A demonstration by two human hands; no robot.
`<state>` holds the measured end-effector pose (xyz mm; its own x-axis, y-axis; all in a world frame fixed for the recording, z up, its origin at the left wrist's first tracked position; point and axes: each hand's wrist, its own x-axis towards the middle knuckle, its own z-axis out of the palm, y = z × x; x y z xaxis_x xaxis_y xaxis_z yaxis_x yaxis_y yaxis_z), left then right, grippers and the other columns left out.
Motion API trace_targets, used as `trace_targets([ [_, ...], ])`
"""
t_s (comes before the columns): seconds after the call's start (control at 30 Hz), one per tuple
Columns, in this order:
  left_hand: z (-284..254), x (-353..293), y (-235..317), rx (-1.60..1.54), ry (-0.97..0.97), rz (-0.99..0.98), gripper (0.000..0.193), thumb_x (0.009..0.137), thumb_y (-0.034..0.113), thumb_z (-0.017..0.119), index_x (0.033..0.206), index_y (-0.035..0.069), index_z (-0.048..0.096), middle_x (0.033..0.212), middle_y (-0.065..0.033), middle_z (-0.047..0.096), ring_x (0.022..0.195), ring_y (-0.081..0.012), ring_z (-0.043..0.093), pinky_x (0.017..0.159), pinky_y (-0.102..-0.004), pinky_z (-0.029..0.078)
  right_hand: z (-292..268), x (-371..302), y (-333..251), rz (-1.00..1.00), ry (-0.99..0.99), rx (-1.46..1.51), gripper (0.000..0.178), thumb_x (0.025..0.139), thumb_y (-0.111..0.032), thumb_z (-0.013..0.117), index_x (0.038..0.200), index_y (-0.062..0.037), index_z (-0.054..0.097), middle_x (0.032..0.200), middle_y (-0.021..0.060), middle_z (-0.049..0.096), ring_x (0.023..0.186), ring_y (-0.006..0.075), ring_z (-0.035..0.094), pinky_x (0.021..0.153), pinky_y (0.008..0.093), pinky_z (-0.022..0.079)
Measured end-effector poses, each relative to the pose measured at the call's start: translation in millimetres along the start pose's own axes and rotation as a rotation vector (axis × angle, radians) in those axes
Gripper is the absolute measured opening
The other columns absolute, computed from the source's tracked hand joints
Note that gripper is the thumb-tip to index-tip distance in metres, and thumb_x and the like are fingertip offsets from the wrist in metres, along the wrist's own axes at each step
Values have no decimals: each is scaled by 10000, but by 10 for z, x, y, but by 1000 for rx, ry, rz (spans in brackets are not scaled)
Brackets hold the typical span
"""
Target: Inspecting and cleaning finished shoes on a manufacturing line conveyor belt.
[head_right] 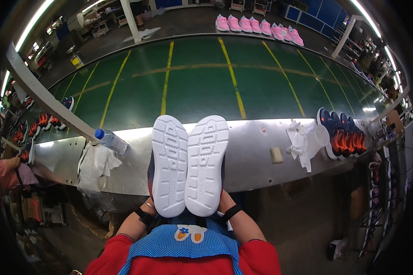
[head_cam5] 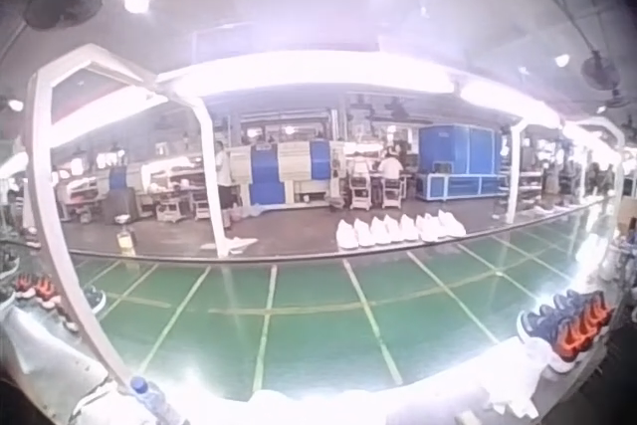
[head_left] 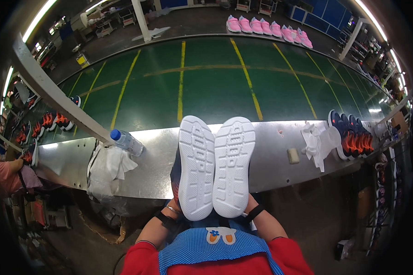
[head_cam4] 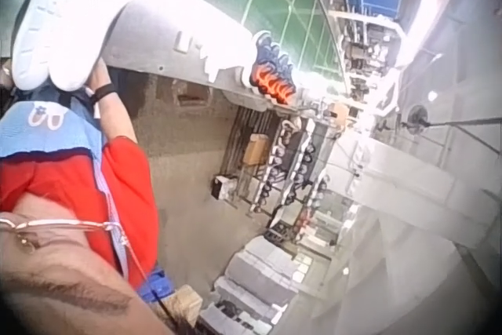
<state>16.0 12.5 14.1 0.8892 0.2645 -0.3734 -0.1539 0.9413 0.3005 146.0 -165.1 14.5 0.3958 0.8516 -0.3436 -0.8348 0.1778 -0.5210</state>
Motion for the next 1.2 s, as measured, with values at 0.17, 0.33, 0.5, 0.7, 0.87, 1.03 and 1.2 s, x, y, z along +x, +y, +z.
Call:
trace_targets([
  [0.17,22,-18,39,28,1,22,390,844,-31,450,1233,-10,426,1166,-116,525,1024,-212,543,899,-335,445,-61,-34,-45,2,12,-61,284,826,-60,550,1103,0,527,981,68,600,866,133,578,768,271,481],
  [0.33,85,11,152,112,16,65,389,847,-37,444,1234,-9,425,1171,-117,522,1028,-214,540,902,-340,444,-36,16,-78,-5,12,-147,283,828,-63,551,1103,0,527,984,68,600,870,134,577,771,273,482],
  [0.5,156,-191,451,523,170,203,388,849,-42,437,1235,-9,424,1176,-118,519,1032,-215,538,905,-344,443,41,-16,-455,-125,95,-647,282,830,-67,553,1102,1,527,986,68,600,875,134,577,774,276,482],
  [0.7,244,-51,497,991,-53,407,459,829,-43,430,1281,-17,357,1219,-142,471,1089,-239,495,933,-339,395,209,-88,-844,-471,340,-1359,511,719,-217,586,1161,6,456,1013,231,537,928,369,537,842,397,440],
  [0.87,278,198,227,1460,101,486,641,685,-20,420,1312,-42,292,1203,-232,377,1134,-327,382,1000,-370,268,306,-4,-659,-485,502,-1575,594,744,-212,560,1264,-13,354,1023,237,474,875,394,517,800,435,430],
  [1.03,327,149,197,1458,164,471,659,678,-2,432,1322,-16,292,1205,-197,329,1148,-298,345,1006,-359,259,391,-228,-613,-866,417,-1681,522,762,-186,599,1234,-59,419,992,176,475,919,335,496,820,411,414],
  [1.2,383,70,163,1398,94,497,651,698,5,459,1329,11,298,1170,-166,334,1104,-275,376,977,-354,297,655,-375,-517,-937,201,-1765,477,765,-244,615,1206,-114,488,923,106,502,875,280,507,777,391,385],
])
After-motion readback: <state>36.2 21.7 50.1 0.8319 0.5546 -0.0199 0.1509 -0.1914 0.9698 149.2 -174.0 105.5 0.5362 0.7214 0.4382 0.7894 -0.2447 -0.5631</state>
